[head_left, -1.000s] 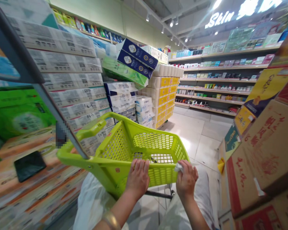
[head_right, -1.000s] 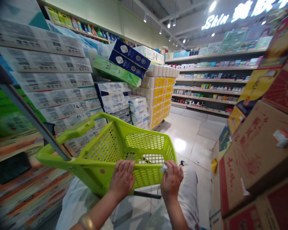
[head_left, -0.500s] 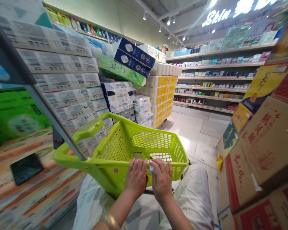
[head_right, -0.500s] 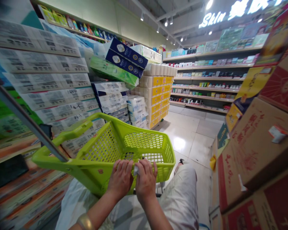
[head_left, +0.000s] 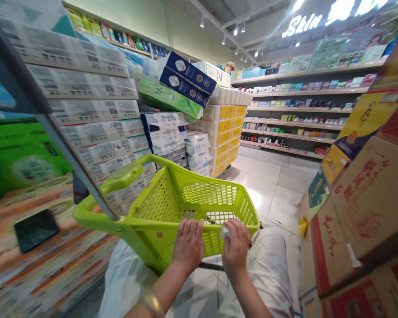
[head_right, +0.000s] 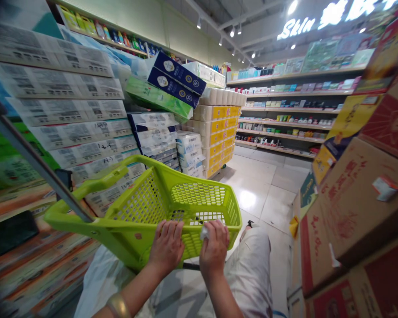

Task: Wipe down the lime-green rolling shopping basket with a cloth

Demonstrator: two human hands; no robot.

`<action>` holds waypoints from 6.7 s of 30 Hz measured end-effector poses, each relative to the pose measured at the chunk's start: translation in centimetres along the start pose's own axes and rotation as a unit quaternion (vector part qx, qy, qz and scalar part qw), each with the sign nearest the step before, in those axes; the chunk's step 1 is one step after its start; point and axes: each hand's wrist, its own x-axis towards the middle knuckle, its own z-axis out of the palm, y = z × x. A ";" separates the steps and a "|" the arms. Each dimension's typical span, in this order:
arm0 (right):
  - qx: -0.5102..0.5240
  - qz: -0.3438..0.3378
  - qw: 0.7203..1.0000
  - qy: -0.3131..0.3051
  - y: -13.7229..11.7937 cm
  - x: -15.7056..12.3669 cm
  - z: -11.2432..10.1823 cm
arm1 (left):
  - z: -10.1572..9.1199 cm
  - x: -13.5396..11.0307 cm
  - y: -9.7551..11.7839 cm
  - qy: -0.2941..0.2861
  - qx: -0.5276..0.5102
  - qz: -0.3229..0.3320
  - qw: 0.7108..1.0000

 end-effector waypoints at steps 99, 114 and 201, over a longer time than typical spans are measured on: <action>-0.070 0.070 0.995 0.017 3.1 1.0 -1.8 | 0.2 0.0 -0.1 -0.003 -0.009 -0.008 1.000; -0.077 0.036 0.996 -0.002 3.8 0.5 -2.2 | 0.1 -0.1 -0.2 -0.010 -0.011 -0.002 1.000; 0.004 -0.021 1.000 -0.022 2.2 -1.0 1.0 | 2.4 -1.2 -2.6 -0.139 -0.093 -0.014 0.986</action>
